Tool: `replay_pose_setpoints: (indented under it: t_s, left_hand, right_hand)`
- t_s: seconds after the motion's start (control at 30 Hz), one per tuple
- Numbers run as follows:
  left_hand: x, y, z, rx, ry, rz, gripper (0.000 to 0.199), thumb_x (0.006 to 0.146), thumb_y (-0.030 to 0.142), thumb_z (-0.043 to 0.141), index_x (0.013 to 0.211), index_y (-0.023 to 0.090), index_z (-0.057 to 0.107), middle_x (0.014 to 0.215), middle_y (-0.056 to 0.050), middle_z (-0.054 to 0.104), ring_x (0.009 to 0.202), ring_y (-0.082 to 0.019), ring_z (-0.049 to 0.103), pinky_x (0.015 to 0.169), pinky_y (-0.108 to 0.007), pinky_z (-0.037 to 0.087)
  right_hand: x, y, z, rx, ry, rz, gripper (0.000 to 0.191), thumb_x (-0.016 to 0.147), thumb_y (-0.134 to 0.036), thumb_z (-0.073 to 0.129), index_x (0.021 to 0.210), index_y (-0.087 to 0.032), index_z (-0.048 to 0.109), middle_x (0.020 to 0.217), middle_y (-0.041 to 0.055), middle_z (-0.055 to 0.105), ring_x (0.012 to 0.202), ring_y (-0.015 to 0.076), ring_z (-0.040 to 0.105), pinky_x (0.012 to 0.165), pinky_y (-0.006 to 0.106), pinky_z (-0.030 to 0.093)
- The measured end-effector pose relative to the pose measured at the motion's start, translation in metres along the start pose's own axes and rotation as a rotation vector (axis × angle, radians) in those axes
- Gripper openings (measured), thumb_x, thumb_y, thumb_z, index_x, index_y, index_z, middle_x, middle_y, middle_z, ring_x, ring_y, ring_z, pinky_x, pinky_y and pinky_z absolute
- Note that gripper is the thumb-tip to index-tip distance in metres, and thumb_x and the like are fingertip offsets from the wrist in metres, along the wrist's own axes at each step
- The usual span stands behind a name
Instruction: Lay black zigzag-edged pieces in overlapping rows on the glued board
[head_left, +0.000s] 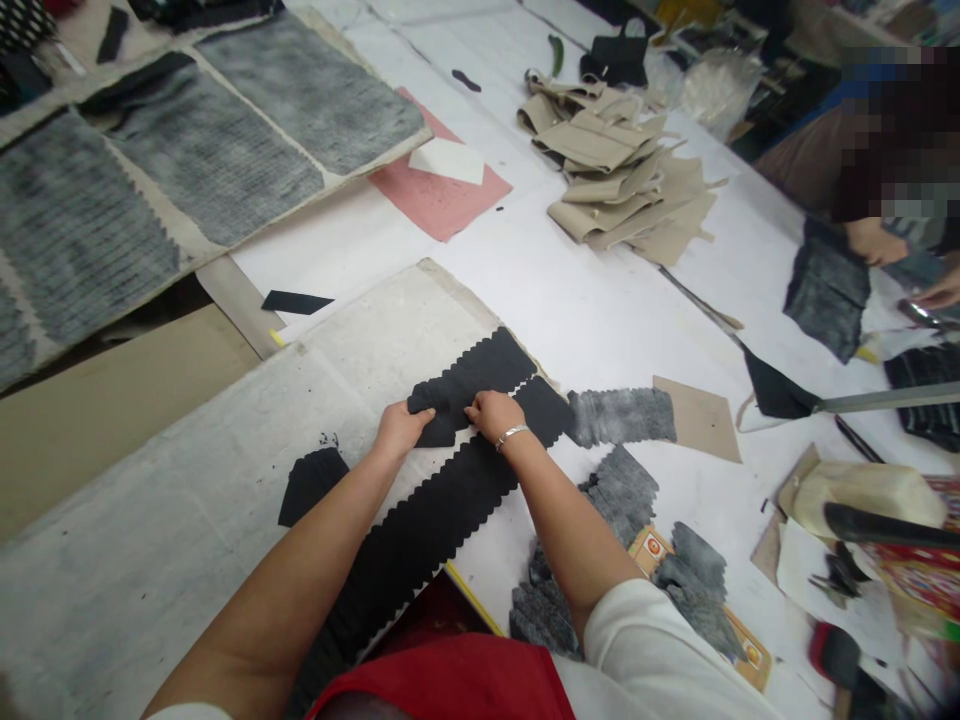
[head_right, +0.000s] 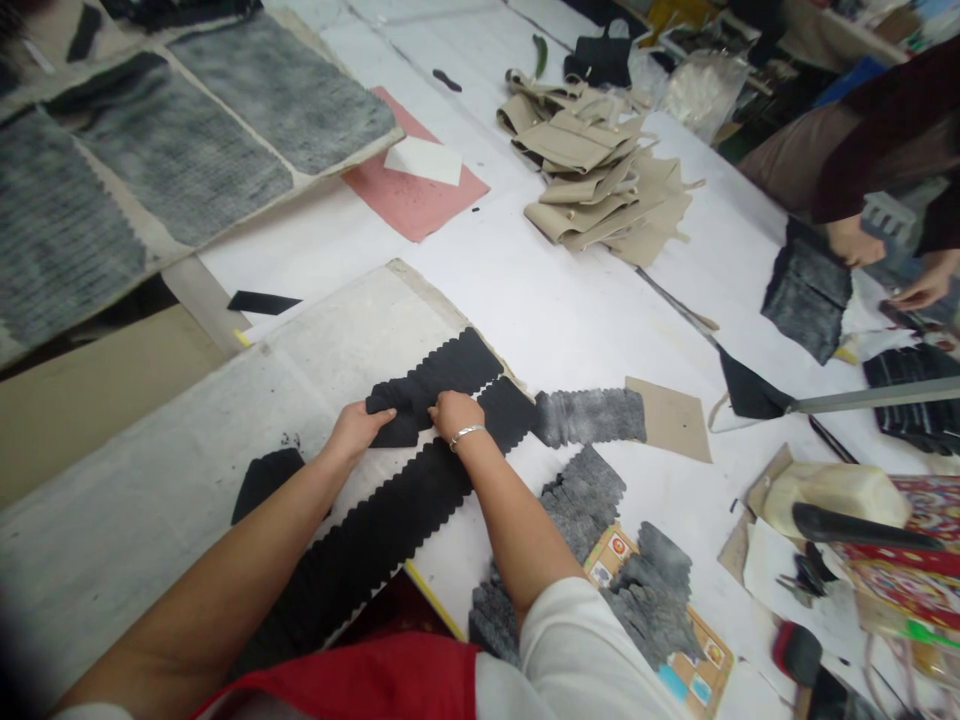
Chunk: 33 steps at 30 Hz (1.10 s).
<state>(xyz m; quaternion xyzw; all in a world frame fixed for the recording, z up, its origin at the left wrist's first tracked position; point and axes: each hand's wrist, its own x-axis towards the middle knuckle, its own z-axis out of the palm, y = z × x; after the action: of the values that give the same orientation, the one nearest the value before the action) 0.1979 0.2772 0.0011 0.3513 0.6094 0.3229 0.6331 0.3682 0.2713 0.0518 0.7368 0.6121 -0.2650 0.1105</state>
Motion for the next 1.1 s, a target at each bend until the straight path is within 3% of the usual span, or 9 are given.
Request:
replay_pose_setpoints:
  t_s: [0.2, 0.53, 0.83, 1.1]
  left_hand:
    - [-0.002, 0.005, -0.001, 0.007, 0.021, -0.024, 0.025, 0.048, 0.029, 0.078, 0.066, 0.014, 0.069, 0.065, -0.004, 0.068, 0.059, -0.020, 0.062, 0.061, -0.032, 0.050]
    - [-0.006, 0.011, -0.025, -0.184, 0.010, -0.088, 0.039, 0.040, 0.032, 0.082, 0.071, 0.012, 0.069, 0.065, -0.005, 0.069, 0.064, -0.021, 0.064, 0.067, -0.035, 0.051]
    - [-0.015, 0.018, -0.019, -0.281, -0.093, -0.129, 0.045, 0.038, 0.031, 0.084, 0.074, 0.010, 0.067, 0.067, -0.006, 0.069, 0.069, -0.023, 0.066, 0.075, -0.040, 0.051]
    - [-0.017, 0.020, -0.021, -0.319, -0.094, -0.140, 0.045, 0.037, 0.029, 0.085, 0.075, 0.011, 0.067, 0.066, -0.005, 0.069, 0.071, -0.025, 0.067, 0.078, -0.041, 0.052]
  right_hand:
    - [0.001, 0.001, 0.003, -0.017, 0.021, 0.004, 0.022, 0.085, -0.038, 0.054, 0.085, -0.019, 0.067, 0.091, 0.0093, 0.069, 0.089, 0.0210, 0.063, 0.072, 0.028, 0.045]
    - [0.004, 0.004, -0.001, -0.008, -0.013, -0.007, 0.021, 0.082, -0.037, 0.057, 0.082, -0.019, 0.067, 0.087, 0.0081, 0.069, 0.085, 0.0196, 0.063, 0.070, 0.026, 0.045]
    - [0.006, 0.009, 0.004, -0.005, 0.026, -0.029, 0.021, 0.081, -0.039, 0.059, 0.080, -0.020, 0.066, 0.084, 0.0059, 0.068, 0.081, 0.0181, 0.062, 0.067, 0.025, 0.043]
    - [0.009, 0.009, 0.008, 0.045, 0.031, -0.017, 0.021, 0.081, -0.040, 0.059, 0.077, -0.020, 0.067, 0.081, 0.0050, 0.068, 0.077, 0.0167, 0.062, 0.065, 0.024, 0.041]
